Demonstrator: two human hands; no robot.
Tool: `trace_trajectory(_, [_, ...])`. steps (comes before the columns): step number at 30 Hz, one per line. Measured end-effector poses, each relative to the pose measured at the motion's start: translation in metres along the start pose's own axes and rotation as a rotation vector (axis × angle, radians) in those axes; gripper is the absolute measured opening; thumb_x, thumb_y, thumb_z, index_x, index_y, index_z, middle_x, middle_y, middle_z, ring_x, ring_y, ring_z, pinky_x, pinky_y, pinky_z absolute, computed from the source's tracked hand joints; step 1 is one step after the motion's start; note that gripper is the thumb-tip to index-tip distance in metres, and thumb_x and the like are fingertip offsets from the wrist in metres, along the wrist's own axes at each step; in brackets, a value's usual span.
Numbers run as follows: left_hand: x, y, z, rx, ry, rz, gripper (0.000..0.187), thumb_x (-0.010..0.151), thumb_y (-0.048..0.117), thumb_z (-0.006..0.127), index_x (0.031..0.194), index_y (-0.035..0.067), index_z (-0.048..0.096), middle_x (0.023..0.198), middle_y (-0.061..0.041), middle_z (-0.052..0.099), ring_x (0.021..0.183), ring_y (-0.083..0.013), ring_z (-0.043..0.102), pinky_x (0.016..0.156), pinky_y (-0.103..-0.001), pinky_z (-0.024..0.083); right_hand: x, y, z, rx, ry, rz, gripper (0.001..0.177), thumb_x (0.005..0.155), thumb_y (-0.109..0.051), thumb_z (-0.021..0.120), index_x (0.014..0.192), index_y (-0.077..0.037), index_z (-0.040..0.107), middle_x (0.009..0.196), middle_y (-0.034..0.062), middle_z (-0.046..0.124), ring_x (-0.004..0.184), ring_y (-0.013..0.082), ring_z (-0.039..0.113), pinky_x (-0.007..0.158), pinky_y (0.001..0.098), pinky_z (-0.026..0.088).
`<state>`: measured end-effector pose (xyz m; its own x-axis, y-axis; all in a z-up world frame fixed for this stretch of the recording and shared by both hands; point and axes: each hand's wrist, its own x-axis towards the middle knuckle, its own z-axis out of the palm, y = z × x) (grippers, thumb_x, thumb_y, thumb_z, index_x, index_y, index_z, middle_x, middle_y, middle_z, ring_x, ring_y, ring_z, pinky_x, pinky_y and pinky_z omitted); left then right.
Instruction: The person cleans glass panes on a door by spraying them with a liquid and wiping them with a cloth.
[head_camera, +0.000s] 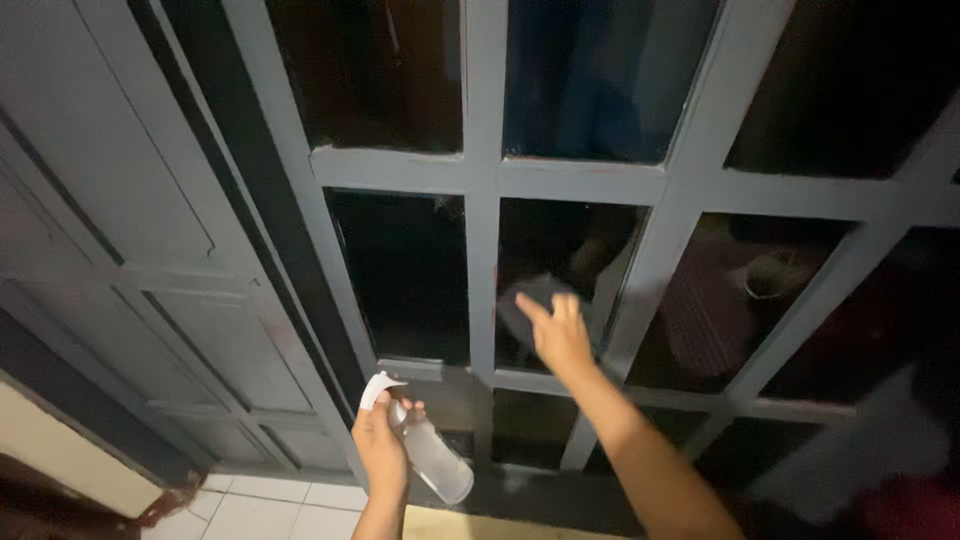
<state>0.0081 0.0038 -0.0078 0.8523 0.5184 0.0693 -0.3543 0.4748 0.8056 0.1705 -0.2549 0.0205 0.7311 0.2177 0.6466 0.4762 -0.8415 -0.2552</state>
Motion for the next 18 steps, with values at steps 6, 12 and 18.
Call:
trace_trajectory(6, [-0.001,0.005,-0.009,-0.029,-0.001,0.005,0.027,0.106,0.021,0.048,0.112,-0.001,0.061,0.083,-0.007,0.063,0.075,-0.0204,0.066,0.067,-0.035,0.057,-0.072,0.038,0.063,-0.133,-0.256,-0.104,0.056,0.083,0.0,0.062,0.13,-0.029,0.07,0.131,0.0145,0.054,0.127,0.0359,0.05,0.094,0.0452,0.053])
trace_trajectory(12, [-0.005,0.01,-0.013,-0.025,0.001,0.009,0.027,0.107,0.021,0.047,0.112,-0.001,0.061,0.083,-0.007,0.062,0.076,-0.019,0.065,0.069,-0.034,0.057,-0.069,0.038,0.036,-0.146,-0.648,0.23,0.05,0.081,-0.001,0.064,0.121,-0.029,0.073,0.15,0.0123,0.044,0.138,0.0317,0.043,0.097,0.0407,0.054])
trace_trajectory(18, [-0.009,0.008,-0.001,0.006,-0.025,0.026,0.026,0.105,0.019,0.049,0.114,0.0,0.063,0.083,-0.007,0.062,0.075,-0.0189,0.065,0.068,-0.034,0.057,0.014,0.011,-0.081,-0.038,0.091,0.163,0.039,0.089,-0.005,0.064,0.123,-0.02,0.073,0.119,0.0173,0.06,0.113,0.0353,0.062,0.094,0.0447,0.055])
